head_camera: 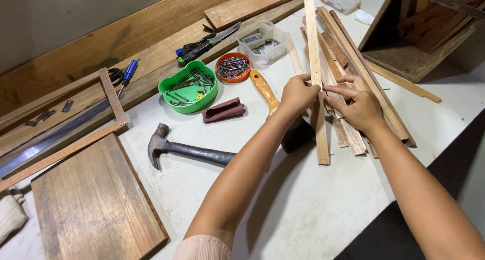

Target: The person hammers nails into a wooden frame laid on a workbench, positioning nails with one hand and driving them with a hammer. They then sand thin wood strips with a sanding block and handle additional strips from a pile on the bench.

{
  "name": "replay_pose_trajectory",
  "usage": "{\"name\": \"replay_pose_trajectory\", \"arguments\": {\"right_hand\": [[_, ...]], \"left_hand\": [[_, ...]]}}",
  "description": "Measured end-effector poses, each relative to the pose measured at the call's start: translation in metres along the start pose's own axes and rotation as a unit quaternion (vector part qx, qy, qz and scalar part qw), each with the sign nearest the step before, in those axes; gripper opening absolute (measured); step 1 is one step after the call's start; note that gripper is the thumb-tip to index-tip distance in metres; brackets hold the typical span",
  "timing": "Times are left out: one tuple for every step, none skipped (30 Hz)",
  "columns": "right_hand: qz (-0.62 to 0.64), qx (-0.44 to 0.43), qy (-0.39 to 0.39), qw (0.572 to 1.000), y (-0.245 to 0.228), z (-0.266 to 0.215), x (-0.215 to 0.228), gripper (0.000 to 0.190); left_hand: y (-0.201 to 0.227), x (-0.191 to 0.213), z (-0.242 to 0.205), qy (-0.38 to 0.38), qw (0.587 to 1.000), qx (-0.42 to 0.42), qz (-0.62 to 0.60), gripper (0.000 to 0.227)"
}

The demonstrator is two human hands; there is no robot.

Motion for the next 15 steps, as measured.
{"name": "replay_pose_trajectory", "arguments": {"right_hand": [[0.001, 0.002, -0.001, 1.000, 0.005, 0.000, -0.001, 0.032], [0.014, 0.001, -0.009, 1.000, 0.010, -0.001, -0.003, 0.031], [0.028, -0.001, -0.016, 0.999, 0.014, -0.001, -0.006, 0.029], [0.030, 0.001, -0.018, 0.999, 0.013, -0.001, -0.006, 0.029], [0.017, -0.002, -0.021, 1.000, 0.013, -0.001, -0.005, 0.032], [0.004, -0.006, -0.025, 1.000, 0.013, -0.001, -0.004, 0.034], [0.004, -0.002, -0.026, 1.000, 0.018, 0.000, -0.006, 0.034], [0.008, -0.007, -0.017, 1.000, 0.023, 0.001, -0.007, 0.041], [0.013, -0.011, -0.009, 1.000, 0.026, 0.003, -0.010, 0.048], [0.014, -0.005, -0.010, 1.000, 0.011, 0.006, -0.010, 0.048], [0.048, -0.007, 0.010, 0.999, -0.003, 0.008, -0.008, 0.055], [0.082, -0.009, 0.030, 0.996, -0.017, 0.009, -0.005, 0.062], [0.083, -0.004, 0.028, 0.996, -0.040, 0.011, -0.006, 0.062], [0.038, 0.056, 0.061, 0.996, -0.067, 0.012, -0.004, 0.060], [-0.006, 0.114, 0.093, 0.989, -0.093, 0.011, -0.002, 0.057]], "left_hand": [[-0.006, -0.003, 0.002, 0.002, 1.000, 0.001, 0.000, 0.052], [-0.013, -0.007, 0.003, -0.002, 0.998, 0.000, -0.066, 0.047], [-0.019, -0.010, 0.004, -0.005, 0.991, 0.000, -0.130, 0.043], [-0.013, -0.004, -0.003, -0.002, 0.992, 0.000, -0.129, 0.043], [-0.010, -0.004, -0.010, -0.033, 0.971, 0.047, -0.233, 0.041], [-0.005, -0.003, -0.018, -0.063, 0.936, 0.094, -0.332, 0.039], [-0.007, -0.001, -0.020, -0.060, 0.936, 0.092, -0.333, 0.039], [-0.009, 0.001, -0.021, -0.059, 0.940, 0.084, -0.325, 0.036], [-0.012, 0.006, -0.023, -0.056, 0.944, 0.076, -0.316, 0.037], [-0.005, 0.016, -0.029, -0.050, 0.945, 0.073, -0.316, 0.037], [0.003, 0.028, -0.036, -0.027, 0.970, 0.039, -0.237, 0.042], [0.012, 0.038, -0.042, -0.004, 0.988, 0.005, -0.156, 0.046], [0.008, 0.044, -0.043, 0.002, 0.988, 0.004, -0.157, 0.046], [0.007, 0.053, -0.044, 0.027, 0.995, -0.048, -0.088, 0.048], [0.007, 0.060, -0.046, 0.051, 0.994, -0.099, -0.017, 0.051]]}}
Point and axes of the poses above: each hand's wrist, its own z-axis towards the middle knuckle, its own x-axis out of the back of the hand, y = z × x, the point moved 4 cm from there along z, towards the middle knuckle, and after that the axes turned 1 degree about -x, right-handed, at the moved point
